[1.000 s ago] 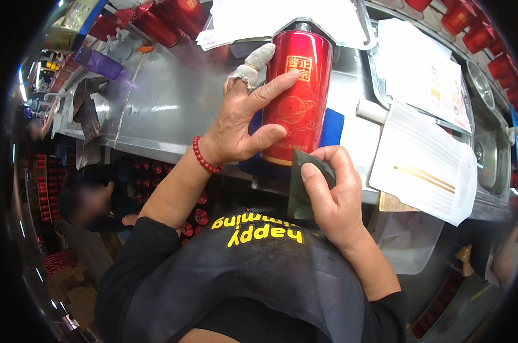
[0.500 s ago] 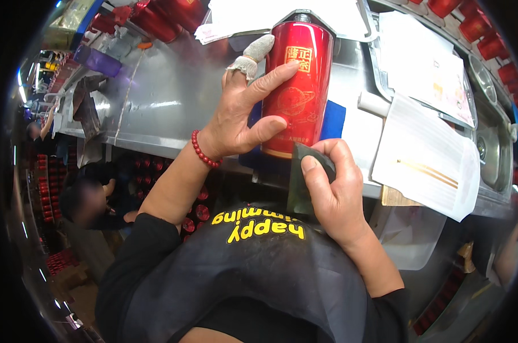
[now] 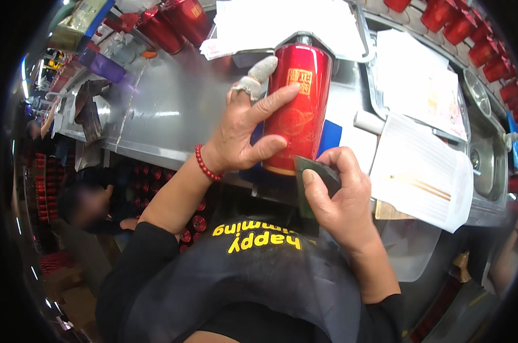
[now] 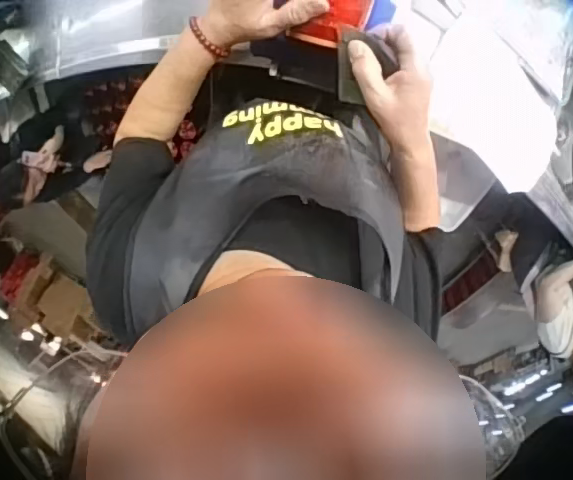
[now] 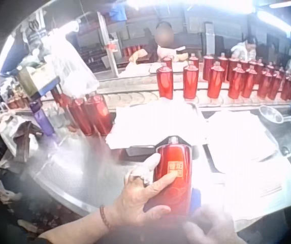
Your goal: The person holds a red cylindrical can in a blue clamp and repeatedly rubs its surface with a small wooden stick and a green abrasive pad. The person rotates the can to treat different sides and continues the rubbing motion throughout the clip.
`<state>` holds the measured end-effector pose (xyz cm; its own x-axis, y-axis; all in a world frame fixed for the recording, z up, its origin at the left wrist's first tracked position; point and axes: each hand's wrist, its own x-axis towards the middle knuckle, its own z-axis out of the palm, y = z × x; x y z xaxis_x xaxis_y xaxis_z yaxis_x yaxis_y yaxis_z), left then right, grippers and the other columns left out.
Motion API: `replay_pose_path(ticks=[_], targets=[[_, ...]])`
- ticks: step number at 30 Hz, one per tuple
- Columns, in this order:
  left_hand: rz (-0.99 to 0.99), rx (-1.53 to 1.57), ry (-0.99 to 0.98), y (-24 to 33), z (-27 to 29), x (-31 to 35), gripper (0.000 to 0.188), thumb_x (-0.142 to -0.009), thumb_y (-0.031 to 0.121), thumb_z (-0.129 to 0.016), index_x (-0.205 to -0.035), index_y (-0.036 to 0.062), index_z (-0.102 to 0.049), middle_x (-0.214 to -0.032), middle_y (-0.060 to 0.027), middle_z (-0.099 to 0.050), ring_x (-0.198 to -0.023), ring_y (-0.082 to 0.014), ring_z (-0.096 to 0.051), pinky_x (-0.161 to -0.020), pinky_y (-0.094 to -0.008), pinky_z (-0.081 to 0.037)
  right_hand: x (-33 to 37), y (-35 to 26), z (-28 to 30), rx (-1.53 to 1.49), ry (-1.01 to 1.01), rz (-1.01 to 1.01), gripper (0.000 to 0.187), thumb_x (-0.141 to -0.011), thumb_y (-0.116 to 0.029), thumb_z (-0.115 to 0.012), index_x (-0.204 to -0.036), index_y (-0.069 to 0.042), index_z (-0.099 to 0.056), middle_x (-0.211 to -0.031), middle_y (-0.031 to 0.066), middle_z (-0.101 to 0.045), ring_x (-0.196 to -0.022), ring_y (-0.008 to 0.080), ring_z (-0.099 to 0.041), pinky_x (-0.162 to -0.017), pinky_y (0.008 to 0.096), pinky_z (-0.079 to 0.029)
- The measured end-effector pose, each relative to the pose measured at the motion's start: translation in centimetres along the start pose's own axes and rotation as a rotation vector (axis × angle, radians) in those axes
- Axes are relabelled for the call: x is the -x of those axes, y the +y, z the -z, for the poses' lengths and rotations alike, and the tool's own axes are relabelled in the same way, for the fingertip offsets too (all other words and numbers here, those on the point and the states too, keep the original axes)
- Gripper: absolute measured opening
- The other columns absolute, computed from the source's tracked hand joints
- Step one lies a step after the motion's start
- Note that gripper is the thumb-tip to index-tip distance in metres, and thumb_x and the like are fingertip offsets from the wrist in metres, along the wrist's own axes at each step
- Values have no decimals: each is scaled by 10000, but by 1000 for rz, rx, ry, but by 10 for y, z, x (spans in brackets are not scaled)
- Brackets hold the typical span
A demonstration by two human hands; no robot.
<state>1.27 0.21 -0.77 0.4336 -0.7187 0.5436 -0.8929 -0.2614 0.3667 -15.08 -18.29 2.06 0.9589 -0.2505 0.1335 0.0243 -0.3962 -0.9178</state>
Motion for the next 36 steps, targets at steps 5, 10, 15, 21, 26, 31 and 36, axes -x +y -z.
replay_pose_path(ticks=[5,10,15,21,26,31,36], targets=[[122,265,58,2,-12,8,905,-964,724,-423,-1617,120,-257,-1614,-232,-314,-1429,-368,-361,-1194,-522,-130,-78,-20,31,191,-277,326,139,-845,-39,-711,-959,2,-643,-782,132,-674,-683,273,-685,-644,354,-533],[257,401,135,11,-15,33,1009,-986,715,-382,-1605,-40,-129,-1580,-244,-336,-1405,-352,-369,-1192,-490,-175,-101,-35,12,634,-283,996,133,-814,-95,-776,-854,-101,-649,-729,37,-525,-727,222,-587,-686,349,-465],[192,198,255,28,-28,52,887,-990,684,-432,-1525,-23,-399,-1517,-257,-391,-1373,-358,-386,-1162,-518,-266,-149,-8,25,342,86,542,92,-834,-97,-748,-864,-114,-662,-737,52,-578,-659,225,-599,-707,380,-457],[-95,-9,120,44,-7,48,626,-1028,590,-444,-1345,96,-661,-1302,-46,-672,-1300,-267,-471,-1175,-492,-204,-111,-12,27,155,-343,424,183,-803,-119,-794,-962,-76,-716,-769,36,-660,-715,169,-647,-662,324,-482],[-127,72,104,40,-7,39,490,-1004,495,-565,-1284,122,-713,-1238,-9,-707,-1202,-233,-517,-1146,-462,-239,-136,15,28,611,285,722,172,-834,-144,-791,-964,-86,-694,-773,12,-634,-714,164,-607,-724,357,-433],[122,200,189,39,0,70,511,-1009,476,-572,-1290,64,-686,-1195,-56,-701,-1189,-269,-521,-1113,-481,-287,-59,-2,13,342,-209,819,217,-769,-146,-824,-949,-118,-706,-782,18,-594,-738,192,-559,-728,379,-379],[128,30,178,50,-4,39,624,-1009,535,-523,-1396,54,-613,-1365,-115,-602,-1298,-315,-426,-1140,-496,-226,-50,5,-3,-378,-33,-41,180,-923,-159,-751,-970,-8,-665,-838,25,-692,-763,108,-626,-695,253,-509]])
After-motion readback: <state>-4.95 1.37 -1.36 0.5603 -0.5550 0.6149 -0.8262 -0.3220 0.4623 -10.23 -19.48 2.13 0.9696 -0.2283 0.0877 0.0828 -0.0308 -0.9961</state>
